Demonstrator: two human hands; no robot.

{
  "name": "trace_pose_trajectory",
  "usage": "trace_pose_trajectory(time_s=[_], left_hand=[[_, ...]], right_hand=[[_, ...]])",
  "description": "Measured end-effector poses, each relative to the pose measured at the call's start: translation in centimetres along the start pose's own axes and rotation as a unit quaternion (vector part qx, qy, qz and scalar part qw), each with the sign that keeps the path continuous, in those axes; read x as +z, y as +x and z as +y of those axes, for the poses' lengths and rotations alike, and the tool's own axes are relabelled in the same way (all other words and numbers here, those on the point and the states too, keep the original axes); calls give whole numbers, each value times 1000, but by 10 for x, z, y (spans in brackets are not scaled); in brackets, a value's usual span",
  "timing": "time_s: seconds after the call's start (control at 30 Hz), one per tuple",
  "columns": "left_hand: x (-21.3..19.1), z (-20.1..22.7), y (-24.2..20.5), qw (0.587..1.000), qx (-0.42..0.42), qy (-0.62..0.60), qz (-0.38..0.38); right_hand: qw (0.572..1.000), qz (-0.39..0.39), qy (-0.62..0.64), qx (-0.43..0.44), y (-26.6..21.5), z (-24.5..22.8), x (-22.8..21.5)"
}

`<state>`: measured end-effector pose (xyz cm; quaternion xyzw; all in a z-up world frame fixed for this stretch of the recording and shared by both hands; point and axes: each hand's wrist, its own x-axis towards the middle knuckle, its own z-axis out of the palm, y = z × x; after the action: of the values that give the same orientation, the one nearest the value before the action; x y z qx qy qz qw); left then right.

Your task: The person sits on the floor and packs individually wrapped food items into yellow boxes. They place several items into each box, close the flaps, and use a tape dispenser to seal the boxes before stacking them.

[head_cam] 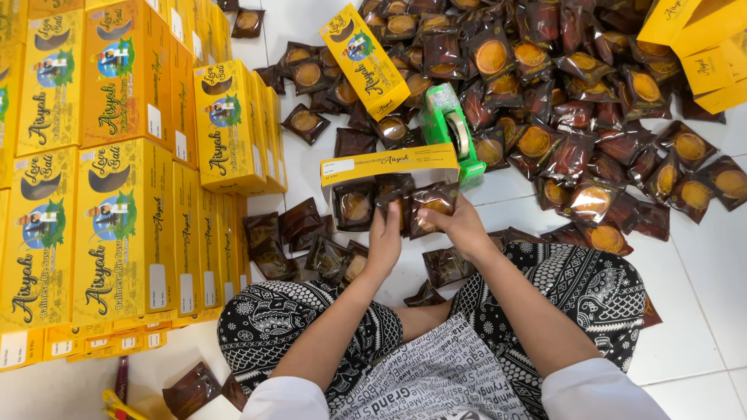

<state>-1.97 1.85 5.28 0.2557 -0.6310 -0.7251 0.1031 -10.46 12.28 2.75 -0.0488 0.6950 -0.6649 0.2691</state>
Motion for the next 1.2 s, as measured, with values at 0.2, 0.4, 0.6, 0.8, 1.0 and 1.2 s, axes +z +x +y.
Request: trace_pose_trajectory(time_s=[0.2, 0.4, 0.6, 0.8, 1.0, 1.2], left_hand=[[9, 15, -6, 998, -41, 53, 3], [-16, -31, 30, 937, 105, 333, 13], [-39, -41, 46, 834, -2, 550, -45], [-34, -53, 46, 791, -78, 595, -122], [-31, -56, 40, 766, -79, 628, -112], [-33, -58, 34, 796, -57, 596, -85]], right_hand=[[995, -75, -3, 72, -37, -66, 23], [969, -37, -220, -103, 4, -10, -4], [885, -11, -460, -63, 42, 35, -4], [865, -30, -500, -40, -6, -30, 19], [732, -72, -673, -85, 23, 67, 4], [809, -66, -581, -60, 13, 51, 4]])
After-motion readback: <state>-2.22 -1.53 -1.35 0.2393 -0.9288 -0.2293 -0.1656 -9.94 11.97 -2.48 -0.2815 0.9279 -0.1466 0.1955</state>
